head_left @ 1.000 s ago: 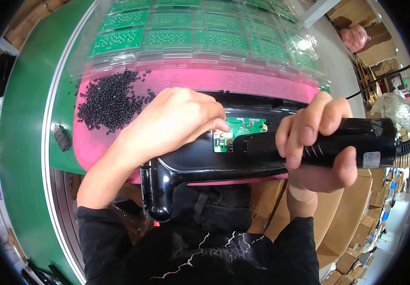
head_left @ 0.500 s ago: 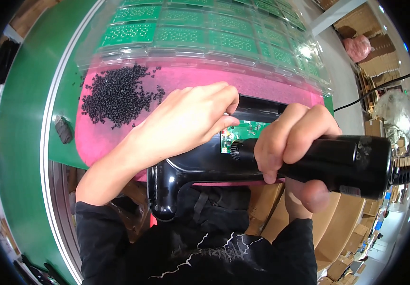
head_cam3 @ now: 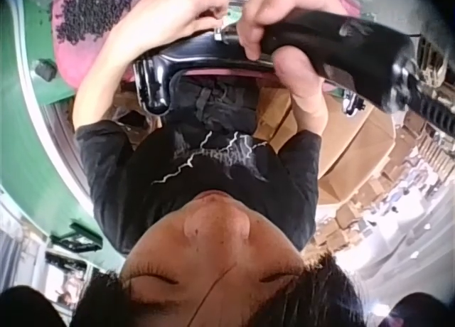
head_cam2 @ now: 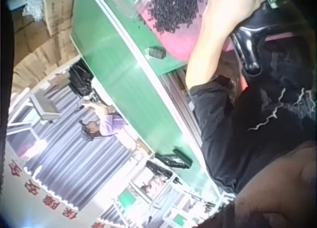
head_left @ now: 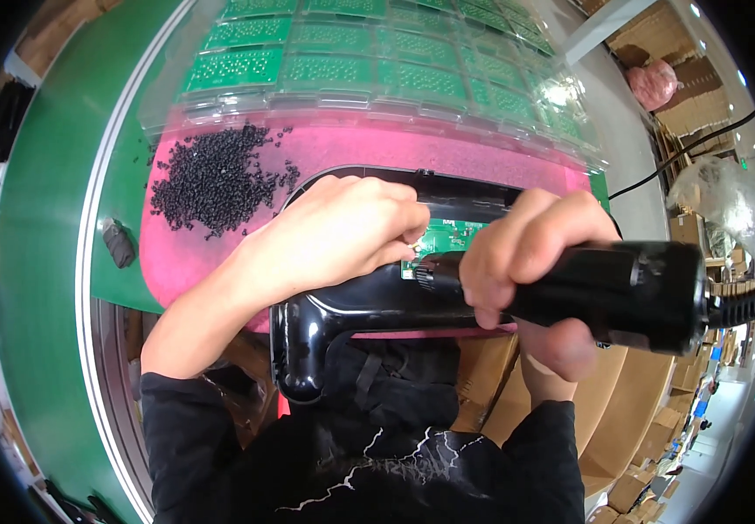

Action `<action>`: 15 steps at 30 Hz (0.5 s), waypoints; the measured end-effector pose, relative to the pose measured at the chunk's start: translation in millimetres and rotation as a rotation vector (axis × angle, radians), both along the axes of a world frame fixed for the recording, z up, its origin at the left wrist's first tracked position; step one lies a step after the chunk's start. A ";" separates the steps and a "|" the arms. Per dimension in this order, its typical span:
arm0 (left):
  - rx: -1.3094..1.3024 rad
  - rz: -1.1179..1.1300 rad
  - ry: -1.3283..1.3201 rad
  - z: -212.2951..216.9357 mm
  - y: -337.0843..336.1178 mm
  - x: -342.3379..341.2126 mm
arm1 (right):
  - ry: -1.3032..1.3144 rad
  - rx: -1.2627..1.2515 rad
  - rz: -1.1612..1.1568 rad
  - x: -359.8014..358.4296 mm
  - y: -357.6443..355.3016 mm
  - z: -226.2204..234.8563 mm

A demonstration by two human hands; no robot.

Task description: The recorder is assembling electronic circuit boards into plastic housings and securing them with screws using an electric screwdriver.

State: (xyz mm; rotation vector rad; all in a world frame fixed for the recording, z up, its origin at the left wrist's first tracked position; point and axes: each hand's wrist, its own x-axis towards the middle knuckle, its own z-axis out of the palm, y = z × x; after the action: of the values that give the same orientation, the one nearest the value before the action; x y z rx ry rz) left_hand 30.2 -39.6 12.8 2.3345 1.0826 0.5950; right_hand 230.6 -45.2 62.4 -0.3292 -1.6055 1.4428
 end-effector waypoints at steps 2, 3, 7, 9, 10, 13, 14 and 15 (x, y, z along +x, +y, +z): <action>-0.030 -0.032 -0.005 -2.3 0.8 -1.4 | 0.096 0.023 -0.040 8.3 -2.6 0.6; -0.038 -0.050 0.011 -1.3 1.4 -0.7 | 0.207 0.045 -0.040 10.0 -2.3 0.3; -0.007 -0.123 -0.126 -0.7 1.2 3.2 | 0.416 0.190 -0.055 17.4 3.4 8.9; 0.016 -0.137 -0.250 -1.7 1.4 3.2 | 0.453 0.219 -0.071 22.4 4.4 10.5; 0.014 -0.149 -0.248 -0.6 1.3 3.7 | 0.470 0.219 -0.081 23.1 3.9 11.9; -0.093 -0.151 -0.308 -0.2 1.8 3.3 | 0.486 0.183 -0.035 28.6 6.1 12.9; -0.093 -0.166 -0.308 1.5 1.5 6.7 | 0.484 0.189 -0.049 32.4 6.1 13.6; -0.084 -0.116 -0.366 4.5 0.5 10.0 | 0.448 0.176 -0.056 37.5 5.9 14.5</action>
State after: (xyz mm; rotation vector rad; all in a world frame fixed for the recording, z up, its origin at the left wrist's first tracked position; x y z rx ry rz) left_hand 40.2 -39.1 17.3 2.0912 0.7832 0.8726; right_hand 268.1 -39.3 76.9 0.0514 -1.3309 1.2172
